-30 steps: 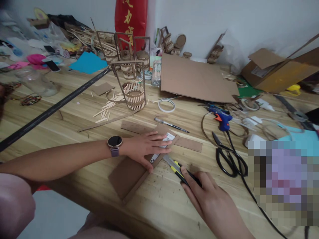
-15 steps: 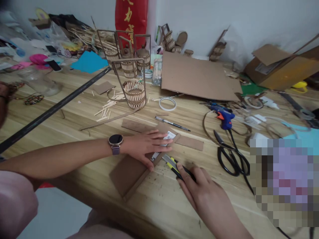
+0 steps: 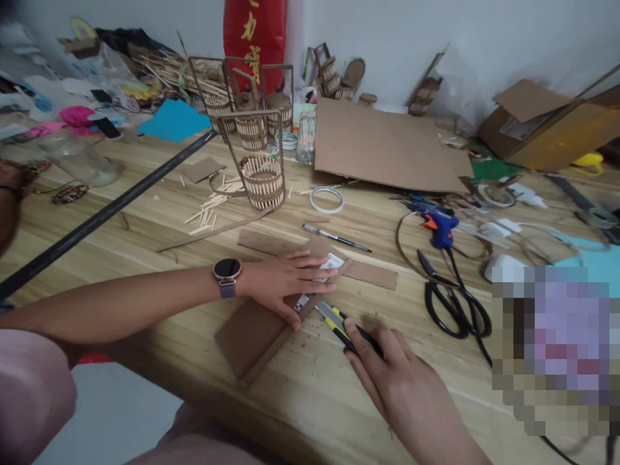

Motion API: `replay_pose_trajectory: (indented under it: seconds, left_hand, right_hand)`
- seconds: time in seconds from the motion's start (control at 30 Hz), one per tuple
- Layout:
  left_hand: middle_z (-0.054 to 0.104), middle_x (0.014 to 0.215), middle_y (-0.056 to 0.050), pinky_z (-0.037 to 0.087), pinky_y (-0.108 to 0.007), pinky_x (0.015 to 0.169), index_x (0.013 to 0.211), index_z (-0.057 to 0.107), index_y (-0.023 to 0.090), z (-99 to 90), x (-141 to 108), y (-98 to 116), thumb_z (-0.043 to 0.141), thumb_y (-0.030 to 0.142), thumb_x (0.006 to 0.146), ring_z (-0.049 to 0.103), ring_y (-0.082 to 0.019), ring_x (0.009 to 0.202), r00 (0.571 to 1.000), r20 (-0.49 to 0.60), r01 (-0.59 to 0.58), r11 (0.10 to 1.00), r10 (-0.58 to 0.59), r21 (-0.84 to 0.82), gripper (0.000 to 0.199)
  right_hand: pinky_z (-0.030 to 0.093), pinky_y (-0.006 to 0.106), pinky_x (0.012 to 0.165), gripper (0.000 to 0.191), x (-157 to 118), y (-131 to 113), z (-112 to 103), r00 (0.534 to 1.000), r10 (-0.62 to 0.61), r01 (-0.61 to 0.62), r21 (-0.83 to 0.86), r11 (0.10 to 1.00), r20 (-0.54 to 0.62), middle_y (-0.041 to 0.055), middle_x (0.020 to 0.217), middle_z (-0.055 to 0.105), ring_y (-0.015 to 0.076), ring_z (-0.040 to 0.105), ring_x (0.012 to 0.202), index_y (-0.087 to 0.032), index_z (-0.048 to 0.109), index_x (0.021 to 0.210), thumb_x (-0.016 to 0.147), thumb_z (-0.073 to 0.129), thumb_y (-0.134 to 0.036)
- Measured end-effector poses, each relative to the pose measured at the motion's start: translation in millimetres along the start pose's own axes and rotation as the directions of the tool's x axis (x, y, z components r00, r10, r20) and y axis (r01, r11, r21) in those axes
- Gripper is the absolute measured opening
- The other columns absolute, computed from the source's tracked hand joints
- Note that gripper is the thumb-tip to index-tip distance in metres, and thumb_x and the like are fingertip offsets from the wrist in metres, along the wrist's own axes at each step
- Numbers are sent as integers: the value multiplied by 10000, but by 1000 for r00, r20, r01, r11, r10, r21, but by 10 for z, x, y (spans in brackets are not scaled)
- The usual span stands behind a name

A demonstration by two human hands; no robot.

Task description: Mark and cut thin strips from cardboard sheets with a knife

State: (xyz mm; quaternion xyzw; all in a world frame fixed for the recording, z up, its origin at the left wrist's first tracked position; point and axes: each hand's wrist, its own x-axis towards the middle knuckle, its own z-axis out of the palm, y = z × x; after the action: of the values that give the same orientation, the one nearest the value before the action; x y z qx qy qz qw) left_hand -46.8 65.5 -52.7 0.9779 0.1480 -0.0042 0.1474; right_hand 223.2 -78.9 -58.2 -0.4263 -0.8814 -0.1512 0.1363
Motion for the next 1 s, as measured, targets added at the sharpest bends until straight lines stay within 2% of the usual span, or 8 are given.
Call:
replay_pose_trajectory:
  seconds: [0.23, 0.37, 0.5, 0.6, 0.67, 0.77, 0.93, 1.0]
  left_hand:
    - [241, 1721, -154, 86, -447, 1319, 1661, 232, 94, -67, 8, 18, 626, 662, 940, 147, -287, 1623, 997, 42, 68, 994, -65, -89, 999]
    - [236, 1726, -142, 61, -443, 1319, 1649, 270, 95, -38, 3, 8, 584, 657, 965, 131, -277, 1626, 997, 38, 70, 994, -67, -80, 939]
    - [240, 1727, -136, 65, -430, 1317, 1651, 260, 100, -11, 11, -8, 555, 649, 984, 142, -269, 1624, 996, 30, 81, 996, -80, -40, 914]
    - [315, 1697, -171, 173, -436, 1299, 1613, 344, 82, -84, 11, 89, 584, 652, 977, 242, -289, 1595, 994, 2, 111, 994, -111, 2, 887]
    - [480, 1590, -209, 330, -436, 1227, 1480, 527, 62, -161, -7, 257, 597, 614, 988, 418, -315, 1495, 985, -46, 166, 985, -164, 45, 743]
    - [734, 1122, -195, 537, -449, 934, 1015, 732, 96, -223, -54, 610, 606, 512, 1005, 666, -342, 1113, 945, -100, 322, 940, -312, 114, 435]
    - [720, 839, -126, 528, -366, 587, 955, 656, 106, -145, -118, 1012, 642, 170, 913, 699, -282, 740, 871, 22, 486, 868, -491, 103, 77]
    - [700, 811, -116, 477, -331, 515, 943, 635, 115, -153, -149, 1055, 577, 49, 885, 686, -267, 703, 853, 4, 515, 843, -522, 158, 106]
  right_hand:
    - [620, 278, 643, 379, -37, 139, 18, 996, 68, -76, 175, 982, 55, 87, 961, 702, 196, 738, 823, -215, 713, 1312, 1051, 499, -387]
    - [633, 295, 692, 403, -94, 241, 43, 991, 93, -114, 244, 963, 95, 90, 1007, 717, 211, 747, 880, -251, 689, 1367, 1036, 527, -414]
    - [641, 333, 770, 495, -266, 424, -24, 984, 132, -160, 267, 950, 119, 87, 1069, 730, 233, 760, 922, -291, 557, 1506, 1034, 529, -438]
    - [646, 365, 775, 567, -435, 563, -124, 986, 143, -159, 211, 964, 89, 96, 1111, 737, 255, 768, 918, -299, 439, 1582, 1042, 498, -463]
    - [647, 379, 741, 566, -527, 609, -178, 984, 160, -171, 178, 969, 75, 100, 1108, 738, 267, 771, 890, -305, 433, 1580, 1044, 481, -480]
    - [641, 381, 714, 539, -581, 579, -202, 976, 206, -215, 173, 961, 64, 107, 1101, 733, 274, 766, 886, -300, 467, 1553, 1046, 467, -482]
    - [623, 396, 757, 506, -444, 384, -178, 959, 282, -278, 236, 931, 19, 97, 1089, 717, 274, 744, 902, -320, 498, 1515, 1028, 519, -457]
    - [618, 408, 768, 463, -358, 316, -191, 942, 335, -327, 278, 903, 23, 95, 1073, 711, 283, 737, 906, -324, 532, 1467, 1022, 525, -453]
